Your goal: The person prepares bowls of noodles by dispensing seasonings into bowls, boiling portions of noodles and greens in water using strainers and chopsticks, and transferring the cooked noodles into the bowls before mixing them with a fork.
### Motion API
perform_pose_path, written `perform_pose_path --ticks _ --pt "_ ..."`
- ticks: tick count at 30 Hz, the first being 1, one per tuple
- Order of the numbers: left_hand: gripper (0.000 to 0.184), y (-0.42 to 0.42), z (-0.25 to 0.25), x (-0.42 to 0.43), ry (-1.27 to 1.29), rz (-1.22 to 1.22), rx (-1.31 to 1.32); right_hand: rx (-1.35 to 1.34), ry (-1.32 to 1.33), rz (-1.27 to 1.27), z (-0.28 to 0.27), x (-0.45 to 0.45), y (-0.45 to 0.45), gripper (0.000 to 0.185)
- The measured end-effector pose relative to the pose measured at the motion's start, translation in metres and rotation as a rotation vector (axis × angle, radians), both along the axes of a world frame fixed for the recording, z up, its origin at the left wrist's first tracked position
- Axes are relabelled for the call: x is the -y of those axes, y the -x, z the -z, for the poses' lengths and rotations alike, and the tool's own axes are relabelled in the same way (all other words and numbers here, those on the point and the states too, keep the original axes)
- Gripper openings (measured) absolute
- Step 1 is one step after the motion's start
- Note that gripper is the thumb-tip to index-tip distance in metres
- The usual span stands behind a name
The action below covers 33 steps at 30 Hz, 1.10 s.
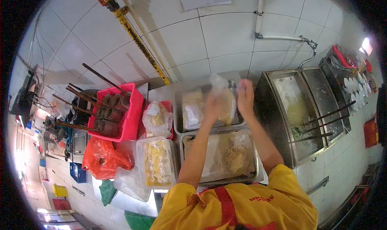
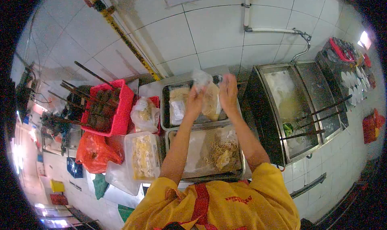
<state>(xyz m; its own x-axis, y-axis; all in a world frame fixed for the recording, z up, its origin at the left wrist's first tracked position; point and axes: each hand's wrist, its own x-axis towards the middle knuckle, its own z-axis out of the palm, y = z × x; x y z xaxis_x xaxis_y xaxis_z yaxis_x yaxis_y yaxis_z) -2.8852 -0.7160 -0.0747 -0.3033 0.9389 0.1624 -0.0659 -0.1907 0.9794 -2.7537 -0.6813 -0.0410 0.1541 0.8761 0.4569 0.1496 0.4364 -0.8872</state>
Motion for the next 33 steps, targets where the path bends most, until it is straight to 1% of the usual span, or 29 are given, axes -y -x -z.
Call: perform_pose_path --ticks 1,2,3,4,5,6,7,8,9,10,12,13,14,15,16,18,19,21,22,23,24,25,27,28,29,30,31,32,33 --pt "0.031 -0.007 0.006 -0.001 -0.068 -0.053 -0.371 0.001 -0.002 -0.003 -0.020 -0.010 0.002 0.015" --pt "0.031 -0.013 -0.002 0.006 -0.066 -0.059 -0.368 0.049 -0.190 -0.091 -0.042 -0.017 0.005 0.016" --pt "0.033 -0.022 -0.018 0.015 -0.041 0.055 -0.416 0.096 -0.377 -0.179 -0.057 -0.017 0.005 0.018" --pt "0.035 -0.029 -0.026 0.020 -0.019 0.170 -0.465 0.098 -0.379 -0.183 -0.066 -0.013 0.003 0.018" --pt "0.035 -0.035 -0.025 0.023 -0.023 0.168 -0.463 0.268 -0.228 -0.425 -0.073 -0.011 0.001 0.018" --pt "0.032 -0.044 -0.021 0.028 -0.206 0.141 -0.623 0.439 -0.065 -0.665 -0.077 -0.009 -0.001 0.018" --pt "0.029 -0.051 -0.016 0.033 -0.386 0.111 -0.778 0.445 -0.063 -0.670 -0.072 -0.011 -0.001 0.018" --pt "0.029 -0.055 -0.011 0.036 -0.386 0.106 -0.774 0.836 -0.022 -0.598 -0.065 -0.015 -0.001 0.017" --pt "0.028 -0.060 -0.008 0.040 -0.327 0.066 -0.890 1.223 0.023 -0.507 -0.057 -0.017 -0.001 0.016" --pt "0.027 -0.062 -0.004 0.044 -0.266 0.027 -1.005 1.227 0.026 -0.511 -0.049 -0.017 -0.002 0.016" --pt "0.027 -0.059 -0.001 0.047 -0.272 -0.011 -1.006 1.021 -0.011 -0.493 -0.036 -0.022 -0.002 0.016" --pt "0.026 -0.057 -0.001 0.048 -0.275 -0.050 -1.009 1.025 -0.017 -0.498 -0.020 -0.029 0.001 0.016" --pt "0.026 -0.056 -0.002 0.047 -0.271 -0.058 -1.008 1.023 -0.121 -0.541 -0.003 -0.036 0.004 0.014" --pt "0.026 -0.053 -0.002 0.047 -0.245 -0.023 -1.009 1.015 -0.224 -0.584 0.001 -0.036 0.009 0.013" --pt "0.026 -0.051 -0.002 0.049 -0.219 0.012 -1.010 1.013 -0.226 -0.592 0.006 -0.038 0.013 0.013" --pt "0.025 -0.049 -0.002 0.050 -0.222 0.020 -1.032 1.207 -0.073 -0.564 0.006 -0.042 0.023 0.013" --pt "0.025 -0.049 -0.002 0.050 -0.228 0.034 -1.049 1.206 -0.076 -0.564 0.004 -0.045 0.029 0.013" --pt "0.025 -0.051 -0.006 0.052 -0.193 0.011 -1.047 1.389 -0.099 -0.560 0.000 -0.049 0.042 0.012" --pt "0.025 -0.051 -0.009 0.054 -0.155 -0.012 -1.043 1.388 -0.099 -0.558 0.001 -0.048 0.046 0.012" --pt "0.025 -0.050 -0.006 0.055 -0.156 -0.012 -1.044 1.469 -0.207 -0.554 0.002 -0.044 0.051 0.011" --pt "0.028 -0.046 0.003 0.052 -0.217 -0.063 -1.034 1.549 -0.321 -0.548 0.005 -0.044 0.056 0.011" --pt "0.032 -0.043 0.016 0.047 -0.278 -0.118 -1.022 1.550 -0.330 -0.545 0.017 -0.049 0.062 0.011" --pt "0.033 -0.044 0.059 0.039 -0.233 -0.084 -0.992 1.609 -0.463 -0.586 0.042 -0.046 0.075 0.017" --pt "0.034 -0.042 0.065 0.041 -0.194 -0.043 -0.965 1.603 -0.465 -0.590 0.043 -0.041 0.080 0.017" --pt "0.034 -0.039 0.072 0.046 -0.191 -0.045 -0.970 1.616 -0.368 -0.589 0.044 -0.035 0.086 0.016" --pt "0.034 -0.036 0.070 0.052 -0.179 -0.053 -1.077 1.631 -0.272 -0.586 0.045 -0.031 0.091 0.015" --pt "0.035 -0.035 0.069 0.056 -0.165 -0.062 -1.179 1.635 -0.274 -0.589 0.047 -0.026 0.097 0.015" --pt "0.035 -0.034 0.068 0.058 -0.160 -0.063 -1.170 1.595 -0.157 -0.513 0.050 -0.020 0.102 0.015" --pt "0.035 -0.034 0.074 0.059 -0.111 -0.007 -1.178 1.555 -0.044 -0.436 0.054 -0.015 0.105 0.014"
